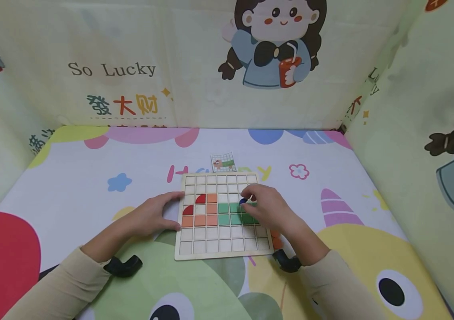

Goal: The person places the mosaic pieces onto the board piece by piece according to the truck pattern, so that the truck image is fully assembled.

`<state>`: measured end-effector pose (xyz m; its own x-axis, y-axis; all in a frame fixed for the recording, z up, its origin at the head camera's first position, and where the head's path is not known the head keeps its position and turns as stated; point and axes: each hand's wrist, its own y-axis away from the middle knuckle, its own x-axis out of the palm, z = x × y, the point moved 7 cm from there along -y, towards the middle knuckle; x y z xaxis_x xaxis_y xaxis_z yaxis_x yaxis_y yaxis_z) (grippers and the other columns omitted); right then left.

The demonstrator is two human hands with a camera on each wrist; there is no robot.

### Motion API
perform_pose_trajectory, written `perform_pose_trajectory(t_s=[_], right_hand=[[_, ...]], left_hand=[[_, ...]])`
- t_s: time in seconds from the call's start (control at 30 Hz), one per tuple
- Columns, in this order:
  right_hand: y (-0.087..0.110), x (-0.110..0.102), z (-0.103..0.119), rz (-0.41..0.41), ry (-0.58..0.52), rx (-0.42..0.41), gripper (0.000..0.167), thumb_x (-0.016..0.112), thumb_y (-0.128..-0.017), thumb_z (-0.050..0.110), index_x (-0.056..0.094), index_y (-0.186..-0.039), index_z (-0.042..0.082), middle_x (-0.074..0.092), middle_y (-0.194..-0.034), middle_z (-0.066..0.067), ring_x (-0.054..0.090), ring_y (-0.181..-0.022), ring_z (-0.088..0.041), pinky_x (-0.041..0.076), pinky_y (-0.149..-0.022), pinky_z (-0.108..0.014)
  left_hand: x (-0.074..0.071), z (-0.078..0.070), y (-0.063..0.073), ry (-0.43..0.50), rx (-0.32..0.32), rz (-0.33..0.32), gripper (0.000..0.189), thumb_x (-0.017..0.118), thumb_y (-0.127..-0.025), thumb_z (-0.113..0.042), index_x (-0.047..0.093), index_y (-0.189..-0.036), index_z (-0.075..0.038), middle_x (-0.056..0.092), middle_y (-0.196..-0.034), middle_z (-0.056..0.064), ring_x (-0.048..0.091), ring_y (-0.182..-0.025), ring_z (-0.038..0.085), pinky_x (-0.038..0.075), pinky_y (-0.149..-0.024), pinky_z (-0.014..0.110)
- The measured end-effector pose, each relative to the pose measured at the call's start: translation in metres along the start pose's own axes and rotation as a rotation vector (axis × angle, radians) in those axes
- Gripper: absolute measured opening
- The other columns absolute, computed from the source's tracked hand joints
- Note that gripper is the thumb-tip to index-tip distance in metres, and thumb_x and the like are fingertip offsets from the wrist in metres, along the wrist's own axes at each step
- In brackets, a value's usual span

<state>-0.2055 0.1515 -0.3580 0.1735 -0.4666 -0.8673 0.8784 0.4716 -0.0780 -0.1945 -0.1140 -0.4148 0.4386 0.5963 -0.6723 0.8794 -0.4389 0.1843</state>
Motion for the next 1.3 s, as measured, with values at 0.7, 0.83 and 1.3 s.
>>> perform_pose_trajectory(t_s=[0.7, 0.83, 1.3], right_hand=[[-0.041, 0.046, 0.061, 0.129, -0.057, -0.065, 0.017, 0.073, -0.091, 0.015, 0.069, -0.106, 0.008, 0.067, -0.101, 0.001, 0.062, -0.097, -0.019, 0.051, -0.090, -0.037], [-0.046, 0.054, 0.067, 0.162, -0.062, -0.031, 0.015, 0.073, -0.091, 0.016, 0.070, -0.105, 0.010, 0.067, -0.097, 0.003, 0.060, -0.094, -0.018, 0.051, -0.089, -0.035], [-0.056, 0.072, 0.075, 0.221, 0.012, 0.013, 0.022, 0.071, -0.091, 0.016, 0.071, -0.112, 0.009, 0.067, -0.098, 0.001, 0.058, -0.089, -0.017, 0.050, -0.085, -0.033]], left_hand=[[-0.001, 0.000, 0.000, -0.001, 0.010, 0.002, 0.086, 0.085, -0.082, -0.031, 0.041, -0.152, -0.007, 0.044, -0.151, 0.011, 0.038, -0.138, 0.032, 0.033, -0.113, 0.050], [-0.001, 0.000, -0.001, -0.006, 0.013, -0.001, 0.086, 0.085, -0.081, -0.031, 0.041, -0.152, -0.007, 0.044, -0.151, 0.011, 0.039, -0.138, 0.032, 0.033, -0.112, 0.050], [-0.001, 0.000, 0.000, -0.006, 0.023, 0.000, 0.086, 0.085, -0.081, -0.030, 0.041, -0.151, -0.007, 0.044, -0.151, 0.011, 0.039, -0.138, 0.032, 0.033, -0.112, 0.050]])
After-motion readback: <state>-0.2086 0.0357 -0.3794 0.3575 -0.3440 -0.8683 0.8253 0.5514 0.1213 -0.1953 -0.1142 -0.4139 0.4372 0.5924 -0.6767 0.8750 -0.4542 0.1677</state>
